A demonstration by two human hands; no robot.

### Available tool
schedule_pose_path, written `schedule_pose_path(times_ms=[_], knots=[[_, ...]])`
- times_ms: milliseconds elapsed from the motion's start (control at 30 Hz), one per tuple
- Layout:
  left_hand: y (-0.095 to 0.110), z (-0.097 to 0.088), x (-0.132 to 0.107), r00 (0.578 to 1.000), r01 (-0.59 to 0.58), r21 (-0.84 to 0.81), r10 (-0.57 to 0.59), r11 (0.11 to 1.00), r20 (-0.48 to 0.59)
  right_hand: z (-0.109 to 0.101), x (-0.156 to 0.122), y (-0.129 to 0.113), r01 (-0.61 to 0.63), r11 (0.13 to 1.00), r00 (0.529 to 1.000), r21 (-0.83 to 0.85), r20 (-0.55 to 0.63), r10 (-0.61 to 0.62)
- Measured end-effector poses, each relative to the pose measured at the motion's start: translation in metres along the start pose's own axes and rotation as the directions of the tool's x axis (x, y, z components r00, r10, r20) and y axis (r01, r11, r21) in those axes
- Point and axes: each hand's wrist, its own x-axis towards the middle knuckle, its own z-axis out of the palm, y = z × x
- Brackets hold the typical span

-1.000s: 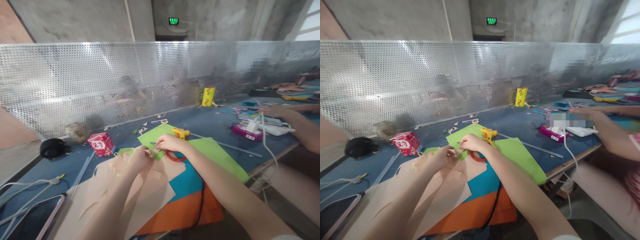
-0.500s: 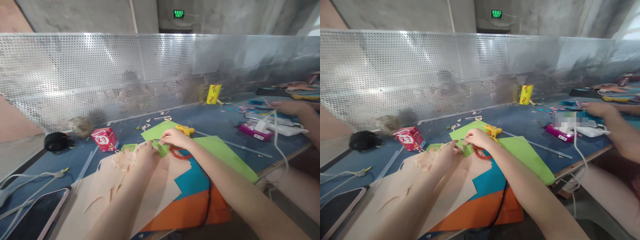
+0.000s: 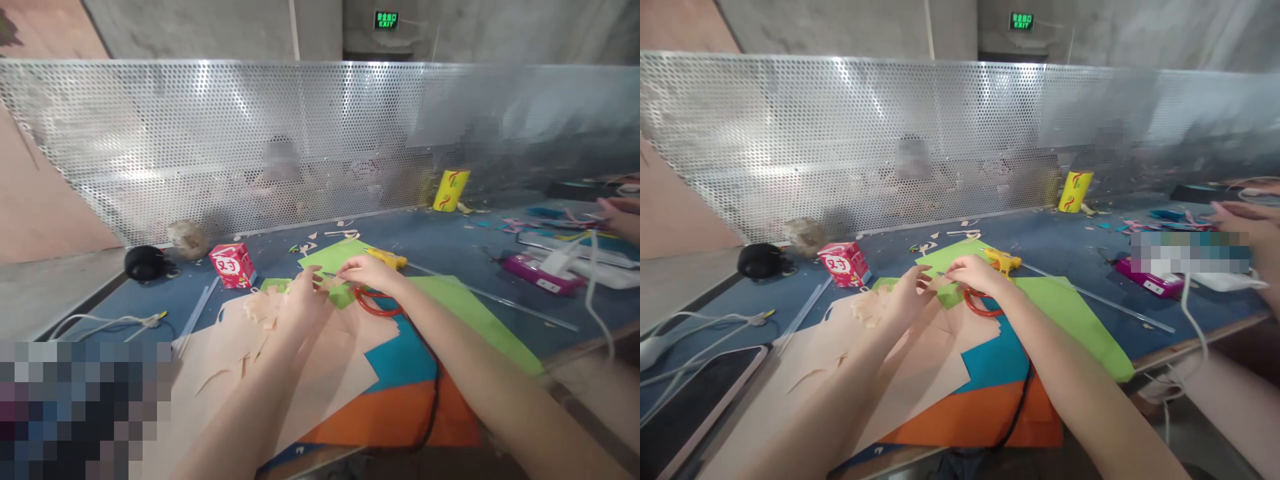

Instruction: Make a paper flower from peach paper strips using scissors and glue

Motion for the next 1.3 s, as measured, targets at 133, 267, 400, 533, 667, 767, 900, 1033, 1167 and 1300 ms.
schedule_pose_path(times_ms=[133,267,400,533,667,767,900,1033,1167,1300], knots=[[-0.003,-0.004,0.004,0.998,-0.008,-0.188,0.019,0.982,0.06,0.001,-0.002,-0.003,0.034,0.997,0.999,0.075,0.038,-0.037],[-0.001,-0.01,0.003,0.987,0.057,-0.327,-0.003,0.943,0.163,0.002,-0.003,-0.006,0.096,0.989,0.989,0.109,0.099,-0.107],[0.004,-0.016,-0.002,0.983,0.101,-0.393,-0.031,0.914,0.179,0.003,-0.003,-0.008,0.133,0.987,0.986,0.085,0.094,-0.141],[0.007,-0.02,-0.003,0.981,0.111,-0.42,-0.032,0.901,0.192,0.002,-0.005,-0.011,0.15,0.989,0.985,0.018,0.089,-0.151],[0.004,-0.025,0.0,0.982,0.099,-0.409,-0.021,0.907,0.19,0.0,-0.005,-0.009,0.155,0.982,0.987,-0.105,0.046,-0.151],[-0.004,-0.029,0.005,0.993,0.09,-0.382,-0.055,0.92,0.1,0.0,-0.006,-0.007,0.149,0.968,0.989,-0.202,0.029,-0.146],[-0.013,-0.033,0.009,0.993,0.112,-0.38,-0.116,0.918,0.012,0.004,-0.011,-0.014,0.174,0.921,0.985,-0.348,0.077,-0.157],[-0.012,-0.033,0.007,0.992,0.122,-0.397,-0.126,0.91,0.016,-0.005,-0.015,-0.02,-0.121,0.76,0.953,-0.638,-0.29,-0.092],[-0.008,-0.032,0.006,0.993,0.107,-0.399,-0.119,0.911,-0.005,-0.03,-0.013,-0.009,-0.468,0.643,0.837,-0.607,-0.538,0.101],[-0.007,-0.03,0.009,0.994,0.094,-0.43,-0.109,0.898,-0.01,-0.047,-0.008,0.007,-0.603,0.578,0.774,-0.549,-0.578,0.258]])
